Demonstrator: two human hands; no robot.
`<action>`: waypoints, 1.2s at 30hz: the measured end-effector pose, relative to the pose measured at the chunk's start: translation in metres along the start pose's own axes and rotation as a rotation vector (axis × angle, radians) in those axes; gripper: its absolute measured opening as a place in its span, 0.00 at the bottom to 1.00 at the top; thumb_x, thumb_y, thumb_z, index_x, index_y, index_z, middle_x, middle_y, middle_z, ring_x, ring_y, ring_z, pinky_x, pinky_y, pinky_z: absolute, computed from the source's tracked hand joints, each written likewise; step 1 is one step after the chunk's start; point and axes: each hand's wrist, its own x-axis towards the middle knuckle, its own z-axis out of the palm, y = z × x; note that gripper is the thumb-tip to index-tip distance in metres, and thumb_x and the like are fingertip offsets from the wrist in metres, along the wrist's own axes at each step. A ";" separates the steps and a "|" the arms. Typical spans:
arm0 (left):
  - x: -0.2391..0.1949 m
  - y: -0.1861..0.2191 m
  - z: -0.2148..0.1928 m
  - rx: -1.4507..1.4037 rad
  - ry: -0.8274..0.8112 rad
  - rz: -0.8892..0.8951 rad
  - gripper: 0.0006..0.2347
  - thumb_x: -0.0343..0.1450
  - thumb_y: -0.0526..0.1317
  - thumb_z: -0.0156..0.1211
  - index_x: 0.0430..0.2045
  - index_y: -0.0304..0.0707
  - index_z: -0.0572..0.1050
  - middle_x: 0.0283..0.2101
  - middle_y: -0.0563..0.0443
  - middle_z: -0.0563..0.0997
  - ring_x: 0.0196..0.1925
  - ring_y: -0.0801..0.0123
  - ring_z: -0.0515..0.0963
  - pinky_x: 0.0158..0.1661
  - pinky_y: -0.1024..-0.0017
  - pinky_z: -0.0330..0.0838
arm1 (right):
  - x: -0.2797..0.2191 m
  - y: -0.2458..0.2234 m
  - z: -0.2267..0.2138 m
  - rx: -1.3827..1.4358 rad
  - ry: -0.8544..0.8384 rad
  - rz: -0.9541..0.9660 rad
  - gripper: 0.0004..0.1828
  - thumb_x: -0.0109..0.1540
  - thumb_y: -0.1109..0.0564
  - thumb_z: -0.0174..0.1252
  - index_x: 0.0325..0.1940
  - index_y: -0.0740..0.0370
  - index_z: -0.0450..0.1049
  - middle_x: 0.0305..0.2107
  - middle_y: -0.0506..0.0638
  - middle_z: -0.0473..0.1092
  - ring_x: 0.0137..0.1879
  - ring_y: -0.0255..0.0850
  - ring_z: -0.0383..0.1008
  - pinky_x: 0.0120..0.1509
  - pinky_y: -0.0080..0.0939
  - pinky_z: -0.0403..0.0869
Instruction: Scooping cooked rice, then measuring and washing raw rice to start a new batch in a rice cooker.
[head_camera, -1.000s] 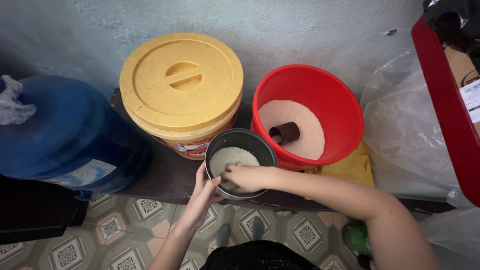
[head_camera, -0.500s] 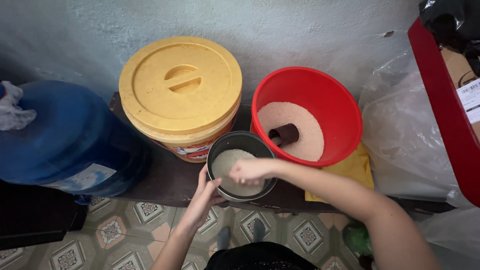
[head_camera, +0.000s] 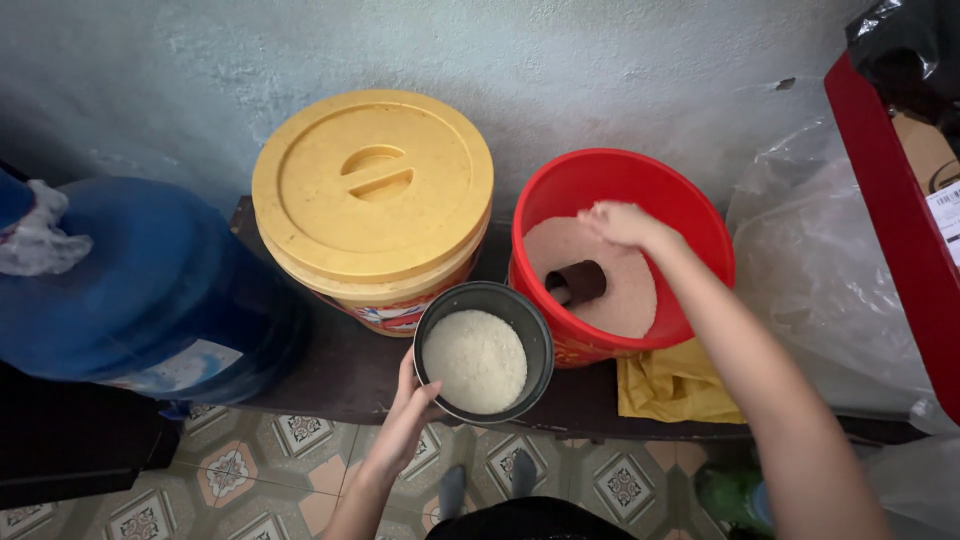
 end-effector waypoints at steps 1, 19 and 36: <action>0.001 -0.008 -0.005 -0.003 0.003 -0.002 0.35 0.68 0.46 0.53 0.72 0.54 0.45 0.70 0.47 0.60 0.67 0.55 0.68 0.57 0.50 0.71 | 0.004 0.012 0.005 -0.002 -0.004 0.001 0.30 0.68 0.34 0.50 0.41 0.65 0.77 0.23 0.46 0.70 0.28 0.34 0.75 0.30 0.37 0.79; -0.004 -0.021 -0.025 0.556 0.181 0.442 0.41 0.60 0.33 0.64 0.73 0.50 0.54 0.69 0.40 0.62 0.71 0.53 0.64 0.67 0.59 0.58 | -0.008 0.021 0.024 -0.753 0.217 -0.268 0.15 0.62 0.53 0.57 0.51 0.55 0.78 0.46 0.61 0.75 0.53 0.57 0.78 0.56 0.55 0.78; -0.056 -0.060 -0.071 -0.216 0.179 -0.022 0.37 0.67 0.54 0.49 0.73 0.54 0.47 0.74 0.49 0.58 0.73 0.58 0.62 0.64 0.48 0.60 | 0.072 -0.261 0.167 -0.687 0.210 -0.842 0.24 0.56 0.52 0.66 0.56 0.53 0.75 0.51 0.51 0.74 0.61 0.44 0.70 0.61 0.61 0.57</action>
